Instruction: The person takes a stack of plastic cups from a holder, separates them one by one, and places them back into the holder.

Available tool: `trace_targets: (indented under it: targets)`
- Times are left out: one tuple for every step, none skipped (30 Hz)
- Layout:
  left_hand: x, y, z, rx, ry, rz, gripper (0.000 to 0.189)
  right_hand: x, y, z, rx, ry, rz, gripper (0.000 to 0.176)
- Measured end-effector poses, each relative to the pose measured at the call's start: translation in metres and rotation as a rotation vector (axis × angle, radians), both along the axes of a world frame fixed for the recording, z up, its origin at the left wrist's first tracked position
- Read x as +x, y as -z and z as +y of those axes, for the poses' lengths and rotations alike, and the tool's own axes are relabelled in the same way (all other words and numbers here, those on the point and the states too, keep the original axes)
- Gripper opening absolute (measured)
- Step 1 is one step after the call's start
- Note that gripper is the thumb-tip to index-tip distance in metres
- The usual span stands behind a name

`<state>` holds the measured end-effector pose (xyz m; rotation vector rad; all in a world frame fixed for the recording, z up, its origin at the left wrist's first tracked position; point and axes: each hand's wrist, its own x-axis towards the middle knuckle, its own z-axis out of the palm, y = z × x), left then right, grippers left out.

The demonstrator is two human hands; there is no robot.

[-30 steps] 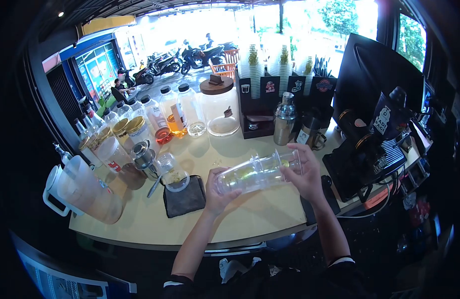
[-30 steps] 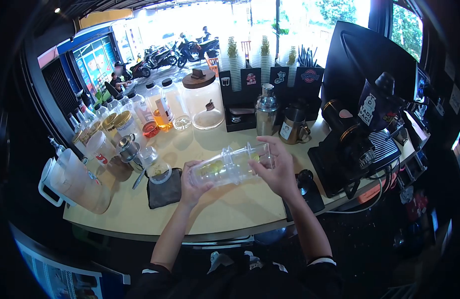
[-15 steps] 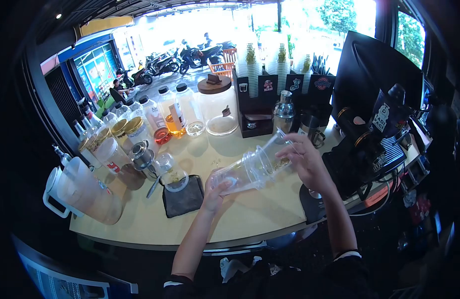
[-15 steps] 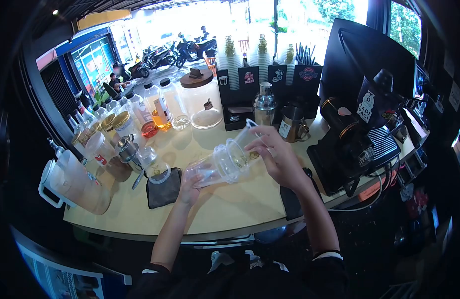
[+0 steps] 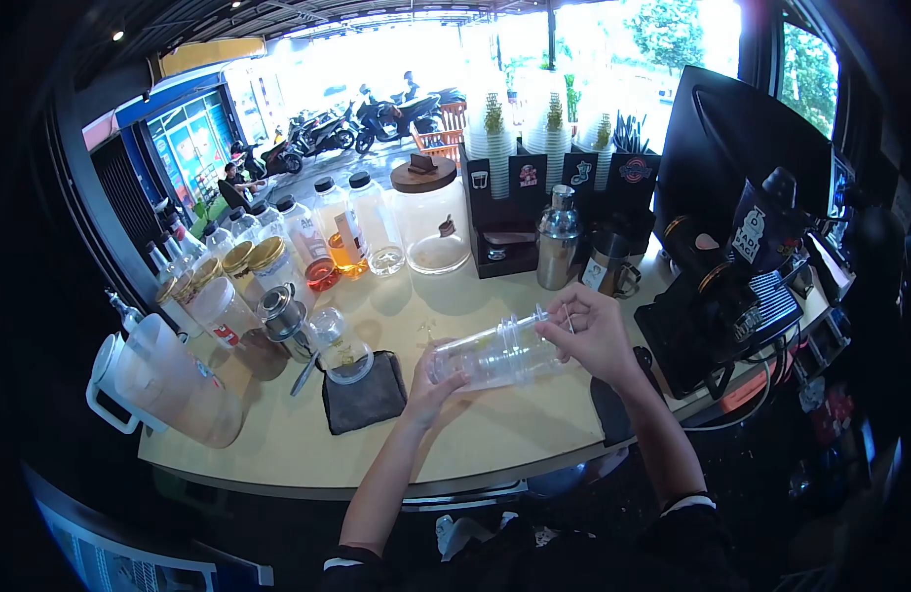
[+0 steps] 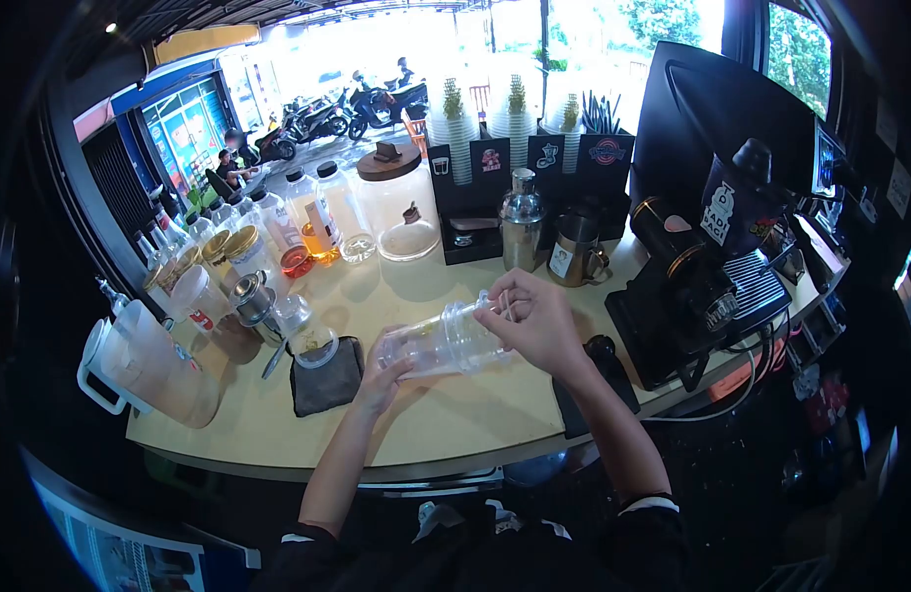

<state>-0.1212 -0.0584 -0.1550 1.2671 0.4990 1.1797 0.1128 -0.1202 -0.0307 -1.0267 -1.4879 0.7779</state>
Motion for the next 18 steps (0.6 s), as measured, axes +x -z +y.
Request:
trace_targets:
  targets:
    - [0.000, -0.001, -0.001, 0.000, 0.001, 0.000, 0.053, 0.001, -0.003, 0.001, -0.070, -0.029, 0.002, 0.021]
    - [-0.001, -0.003, -0.002, 0.005, 0.007, 0.014, 0.053, 0.001, -0.004, 0.001, -0.140, -0.058, 0.006, 0.019]
    - [-0.002, -0.004, -0.002, 0.012, 0.012, 0.029, 0.053, 0.002, -0.003, 0.001, -0.140, -0.059, 0.005, 0.019]
    - [-0.002, -0.003, -0.001, 0.013, 0.011, 0.028, 0.053, 0.002, -0.002, 0.002, -0.116, -0.119, 0.036, 0.019]
    - [-0.003, -0.001, 0.001, -0.055, 0.031, -0.015, 0.053, 0.003, -0.001, 0.002, -0.094, -0.180, 0.067, 0.019]
    - [-0.004, 0.001, 0.003, -0.123, 0.051, -0.058, 0.053, 0.002, -0.003, 0.001, -0.095, -0.182, 0.067, 0.019]
    - [-0.006, 0.002, 0.004, -0.125, 0.050, -0.059, 0.053, 0.002, -0.007, -0.002, -0.042, -0.129, 0.036, 0.023]
    - [-0.008, 0.003, 0.006, -0.186, 0.102, -0.083, 0.055, 0.002, -0.009, -0.003, 0.011, -0.077, 0.005, 0.027]
    - [-0.009, 0.001, 0.006, -0.247, 0.155, -0.108, 0.057, 0.003, -0.010, -0.002, 0.009, -0.077, 0.004, 0.027]
    - [-0.009, 0.000, 0.006, -0.248, 0.155, -0.109, 0.057, 0.007, -0.011, -0.001, 0.130, -0.038, -0.090, 0.032]
    - [-0.009, -0.003, 0.004, -0.287, 0.149, -0.124, 0.058, 0.010, -0.011, 0.000, 0.250, 0.002, -0.183, 0.037]
    - [-0.009, -0.006, 0.003, -0.326, 0.143, -0.139, 0.060, 0.011, -0.016, -0.002, 0.248, 0.000, -0.184, 0.037]
    - [-0.009, -0.008, 0.001, -0.328, 0.142, -0.139, 0.060, 0.012, -0.023, -0.007, 0.254, 0.011, -0.265, 0.037]
    - [-0.009, -0.010, 0.000, -0.372, 0.107, -0.152, 0.059, 0.013, -0.026, -0.009, 0.259, 0.021, -0.346, 0.037]
    - [-0.008, -0.010, 0.000, -0.416, 0.072, -0.163, 0.058, 0.015, -0.024, -0.008, 0.258, 0.021, -0.346, 0.037]
    - [-0.008, -0.009, 0.001, -0.417, 0.073, -0.162, 0.058, 0.016, -0.019, -0.005, 0.258, -0.012, -0.364, 0.036]
    - [-0.008, -0.006, 0.003, -0.465, 0.121, -0.204, 0.058, 0.017, -0.014, -0.002, 0.259, -0.045, -0.382, 0.034]
    - [-0.008, -0.005, 0.004, -0.512, 0.169, -0.244, 0.058, 0.017, -0.009, 0.000, 0.258, -0.044, -0.380, 0.034]
